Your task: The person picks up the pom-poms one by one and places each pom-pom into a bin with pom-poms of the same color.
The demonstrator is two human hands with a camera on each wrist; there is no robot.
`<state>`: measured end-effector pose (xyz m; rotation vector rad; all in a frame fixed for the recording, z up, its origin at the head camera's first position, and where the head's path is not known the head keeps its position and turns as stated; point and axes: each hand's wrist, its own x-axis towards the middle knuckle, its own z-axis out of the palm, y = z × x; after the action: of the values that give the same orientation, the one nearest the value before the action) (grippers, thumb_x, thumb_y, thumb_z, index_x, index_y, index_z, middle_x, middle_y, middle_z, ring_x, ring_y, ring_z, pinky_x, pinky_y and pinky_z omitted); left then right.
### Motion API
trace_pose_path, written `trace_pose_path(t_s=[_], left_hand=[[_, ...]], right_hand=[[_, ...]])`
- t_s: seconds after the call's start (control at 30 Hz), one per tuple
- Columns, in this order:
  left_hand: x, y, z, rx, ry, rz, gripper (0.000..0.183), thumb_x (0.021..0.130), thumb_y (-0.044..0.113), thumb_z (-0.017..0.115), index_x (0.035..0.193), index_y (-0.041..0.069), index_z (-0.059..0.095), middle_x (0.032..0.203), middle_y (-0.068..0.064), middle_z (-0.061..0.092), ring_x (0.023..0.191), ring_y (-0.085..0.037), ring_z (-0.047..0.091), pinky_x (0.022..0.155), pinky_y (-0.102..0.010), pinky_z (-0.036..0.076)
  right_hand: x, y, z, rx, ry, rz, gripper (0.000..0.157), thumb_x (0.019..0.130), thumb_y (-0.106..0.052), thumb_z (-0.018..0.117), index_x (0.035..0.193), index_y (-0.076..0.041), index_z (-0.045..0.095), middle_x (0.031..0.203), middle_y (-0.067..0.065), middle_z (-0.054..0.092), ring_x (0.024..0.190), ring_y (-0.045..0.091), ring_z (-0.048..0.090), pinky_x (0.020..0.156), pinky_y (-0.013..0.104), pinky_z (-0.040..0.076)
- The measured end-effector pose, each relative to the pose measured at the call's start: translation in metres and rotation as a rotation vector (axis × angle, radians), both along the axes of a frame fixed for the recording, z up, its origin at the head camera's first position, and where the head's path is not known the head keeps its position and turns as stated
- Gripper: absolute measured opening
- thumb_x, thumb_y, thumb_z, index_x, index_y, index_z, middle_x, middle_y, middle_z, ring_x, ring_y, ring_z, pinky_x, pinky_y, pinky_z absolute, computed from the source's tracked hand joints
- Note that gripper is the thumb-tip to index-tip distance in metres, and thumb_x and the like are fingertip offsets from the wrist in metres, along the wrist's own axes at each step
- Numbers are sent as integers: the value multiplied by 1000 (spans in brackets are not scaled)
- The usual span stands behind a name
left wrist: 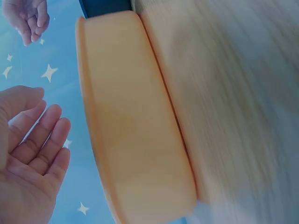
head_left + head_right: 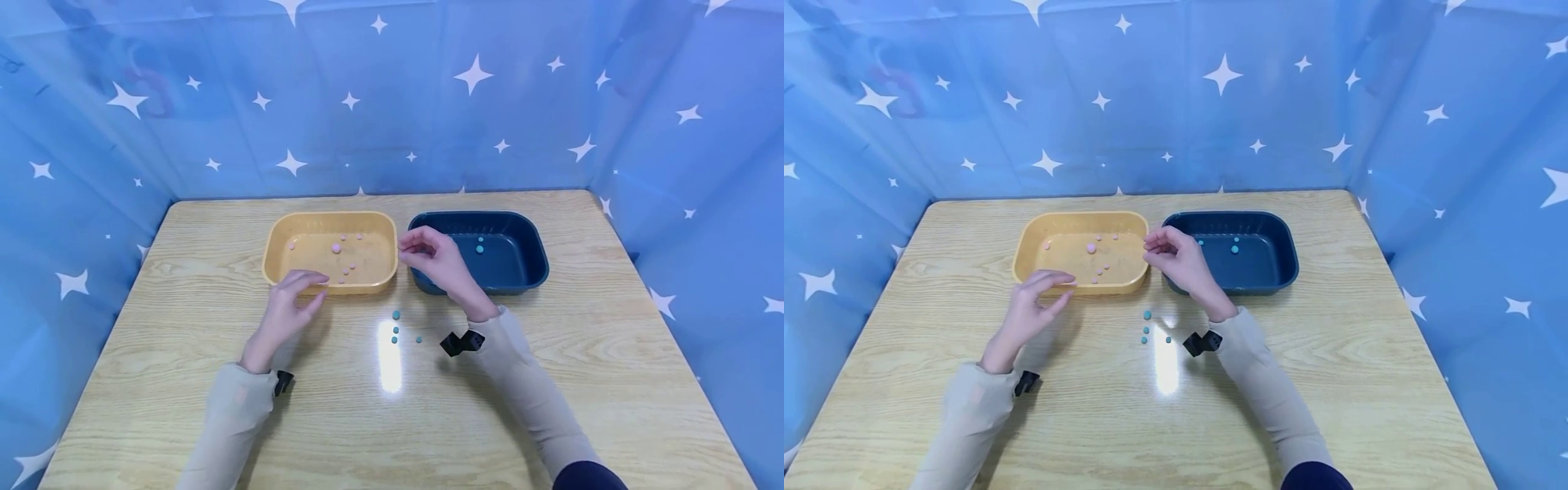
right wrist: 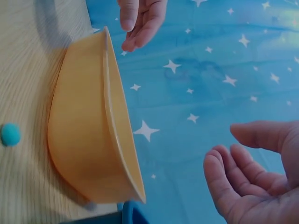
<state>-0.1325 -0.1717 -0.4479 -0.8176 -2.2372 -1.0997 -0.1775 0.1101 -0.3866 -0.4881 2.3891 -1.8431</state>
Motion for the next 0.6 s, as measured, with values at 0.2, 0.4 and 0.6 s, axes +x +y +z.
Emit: trace_pose_path(t_s=[0.2,0.4,0.6], left_hand=[[2,13,2,39,-7,-66,30,66,-12,73,95,-5,67,94,-16,68,89,-32,62,88,-26,48],[3,27,3,90,-1,-119,37,62,-16,75,96,-5,66,94,-16,68,88,-32,62,88,-24,47],[5,38,5,98,-12,-162,35,64,-15,74,97,-6,66,96,-17,67,90,-33,62,89,-29,49]], right_hand=[[16,7,20,35,-16,-18,22,86,2,62,107,8,58,106,24,61,94,30,58,81,24,49],[16,22,9,84,-22,-35,22,87,0,62,108,7,58,107,21,61,95,29,58,81,22,49],[14,40,-6,101,-8,-51,22,86,-8,66,106,-1,61,106,13,63,92,22,59,81,22,49]])
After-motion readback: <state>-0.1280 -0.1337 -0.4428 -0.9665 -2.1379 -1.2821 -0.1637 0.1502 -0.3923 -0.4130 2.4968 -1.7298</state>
